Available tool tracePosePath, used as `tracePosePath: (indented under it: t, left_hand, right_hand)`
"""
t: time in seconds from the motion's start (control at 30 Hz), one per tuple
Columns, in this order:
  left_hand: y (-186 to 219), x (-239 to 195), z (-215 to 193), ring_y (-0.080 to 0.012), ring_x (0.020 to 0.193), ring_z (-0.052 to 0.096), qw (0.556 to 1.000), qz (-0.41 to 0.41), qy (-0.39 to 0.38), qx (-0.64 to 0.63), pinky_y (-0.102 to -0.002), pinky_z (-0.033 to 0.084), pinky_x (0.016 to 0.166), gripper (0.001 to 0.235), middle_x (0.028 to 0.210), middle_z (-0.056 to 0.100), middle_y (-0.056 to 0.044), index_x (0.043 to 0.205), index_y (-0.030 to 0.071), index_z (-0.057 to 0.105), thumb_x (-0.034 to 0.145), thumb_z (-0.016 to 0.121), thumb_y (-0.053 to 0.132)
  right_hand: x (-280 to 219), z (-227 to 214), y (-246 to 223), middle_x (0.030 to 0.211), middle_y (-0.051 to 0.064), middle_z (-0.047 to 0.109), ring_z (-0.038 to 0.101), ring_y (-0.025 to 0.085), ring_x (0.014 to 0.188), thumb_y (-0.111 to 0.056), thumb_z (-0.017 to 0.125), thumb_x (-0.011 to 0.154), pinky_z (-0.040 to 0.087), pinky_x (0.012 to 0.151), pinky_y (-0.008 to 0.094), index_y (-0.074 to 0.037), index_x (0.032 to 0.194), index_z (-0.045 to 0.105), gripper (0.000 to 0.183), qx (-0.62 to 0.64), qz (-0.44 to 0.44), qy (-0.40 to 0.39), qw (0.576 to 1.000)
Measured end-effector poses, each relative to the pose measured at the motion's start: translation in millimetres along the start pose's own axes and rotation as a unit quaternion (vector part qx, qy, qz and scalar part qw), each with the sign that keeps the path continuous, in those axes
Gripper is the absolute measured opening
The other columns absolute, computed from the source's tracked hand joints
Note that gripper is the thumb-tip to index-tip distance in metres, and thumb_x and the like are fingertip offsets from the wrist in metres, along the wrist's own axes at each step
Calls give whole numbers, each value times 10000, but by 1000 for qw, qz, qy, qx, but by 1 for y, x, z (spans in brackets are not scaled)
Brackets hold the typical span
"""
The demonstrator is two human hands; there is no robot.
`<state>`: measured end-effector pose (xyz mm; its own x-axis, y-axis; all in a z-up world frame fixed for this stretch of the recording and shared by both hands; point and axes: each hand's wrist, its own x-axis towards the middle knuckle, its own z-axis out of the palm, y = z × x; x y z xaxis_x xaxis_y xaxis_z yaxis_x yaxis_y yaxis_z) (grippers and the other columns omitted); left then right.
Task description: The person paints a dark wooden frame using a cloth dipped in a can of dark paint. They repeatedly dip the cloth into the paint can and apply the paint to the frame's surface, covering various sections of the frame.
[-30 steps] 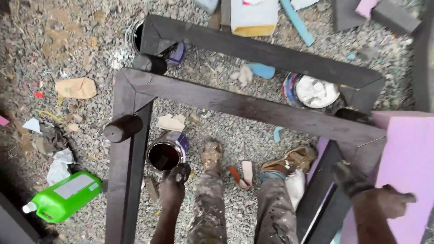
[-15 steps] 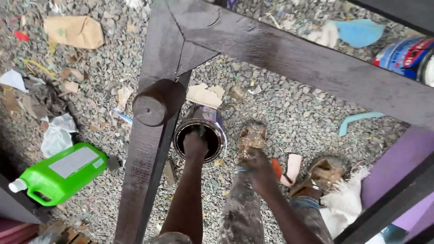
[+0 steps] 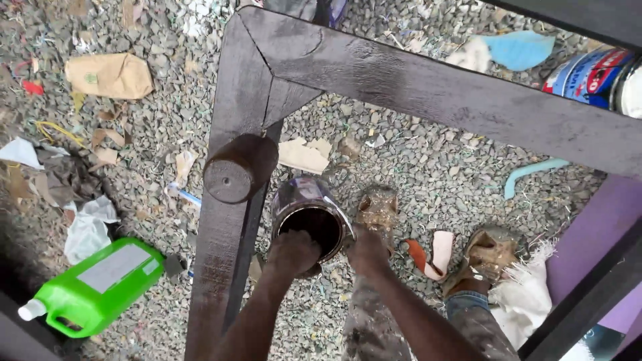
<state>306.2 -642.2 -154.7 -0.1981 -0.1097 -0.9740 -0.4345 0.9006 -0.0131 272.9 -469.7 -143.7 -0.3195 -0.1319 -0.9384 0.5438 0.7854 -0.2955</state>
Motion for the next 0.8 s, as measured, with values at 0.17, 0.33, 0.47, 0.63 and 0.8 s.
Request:
tracePosePath:
  t: [0.17,0.33,0.47,0.63,0.8]
  left_hand:
    - [-4,-89,-53,-355,1218,645,953,-47,-73,-291,-484,489,1036,503,1164,758,-131,1154,152,787,814,563,446]
    - [-37,-80,3,-280,1174,632,765,363,-6,-532,-431,541,996,240,1236,679,-125,1049,105,726,927,607,273]
    - [142,-164,-55,-329,1458,457,735,-78,-90,-668,-496,268,1232,1201,1576,488,-173,1592,126,-7,655,733,257]
    - [300,-198,-44,-258,578,628,656,-21,-262,-708,-334,571,445,447,925,654,-182,1174,-54,674,854,767,244]
    - [426,-191,-9,-243,1140,625,757,70,-217,-612,-397,432,971,356,1111,731,-51,1129,165,707,792,755,270]
  right_hand:
    - [-26,-49,2,1032,217,740,736,406,1014,-77,623,930,584,892,505,-53,1244,697,324,141,-12,37,989]
    - [-62,-108,81,1040,96,799,770,174,879,-138,616,1000,590,680,320,-87,1105,683,135,211,67,71,973]
    - [-80,-134,160,995,132,803,803,183,821,-60,547,985,536,523,298,-34,1066,675,154,307,37,158,938]
    - [-65,-159,256,745,55,735,696,190,564,-103,574,1037,566,382,333,-99,926,637,128,183,57,256,948]
    - [0,-134,396,1080,161,703,719,305,872,-228,503,929,636,666,371,-150,1388,328,497,51,59,178,981]
